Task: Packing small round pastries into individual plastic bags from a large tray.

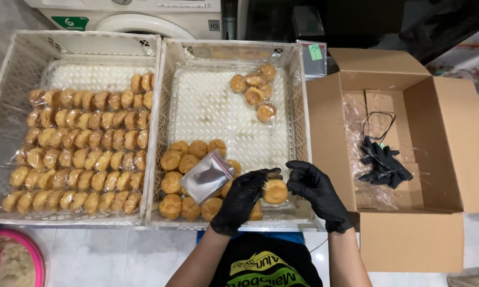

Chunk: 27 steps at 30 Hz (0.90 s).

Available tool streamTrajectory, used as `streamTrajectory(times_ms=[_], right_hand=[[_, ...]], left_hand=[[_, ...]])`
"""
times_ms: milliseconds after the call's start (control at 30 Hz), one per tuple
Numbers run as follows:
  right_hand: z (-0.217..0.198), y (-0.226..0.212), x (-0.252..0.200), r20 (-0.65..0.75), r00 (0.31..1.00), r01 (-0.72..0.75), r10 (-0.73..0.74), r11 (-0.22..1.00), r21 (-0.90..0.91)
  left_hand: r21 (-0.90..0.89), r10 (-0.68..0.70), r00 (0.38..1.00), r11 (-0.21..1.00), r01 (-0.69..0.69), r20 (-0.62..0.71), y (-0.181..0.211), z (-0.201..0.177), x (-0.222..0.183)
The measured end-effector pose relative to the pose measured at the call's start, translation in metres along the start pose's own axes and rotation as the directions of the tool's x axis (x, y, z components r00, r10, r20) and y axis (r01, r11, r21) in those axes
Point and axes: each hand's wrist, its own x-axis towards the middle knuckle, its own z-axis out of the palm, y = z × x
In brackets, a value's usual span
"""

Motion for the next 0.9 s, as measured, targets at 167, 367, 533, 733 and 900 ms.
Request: streamTrajectory(times_ms=[167,367,533,733,900], right_hand=[[-0.002,0.02,0.003,0.118,0.99,0.061,-0.08,0.986,0.158],[-0.004,0.012,0.004,0.252,0.964,0.028,-0.084,0.976,0.217],[0.006,-0.01,0.011,0.383,0.919,-0.008,-0.097,0.964,0.264],[0.024,-0.044,0.031,0.402,0.916,0.117,-0.007,0.961,-0.25],[0.047,-0.029,0.045,-0.112,0.983,0.099,-0.144,0.938,-0.333]], left_hand=[[-0.177,-0.116,0.993,0.978,0.112,-0.012,0.031,0.023,-0.011],[-0.395,-0.151,0.987,0.905,0.16,0.053,-0.016,-0.016,-0.006],[-0.069,0.043,0.975,0.997,-0.029,0.217,-0.018,-0.038,-0.005],[0.735,0.195,0.951,0.604,-0.308,0.239,0.064,-0.033,-0.028],[0.903,0.433,0.882,-0.43,0.02,0.187,0.086,-0.092,-0.013]])
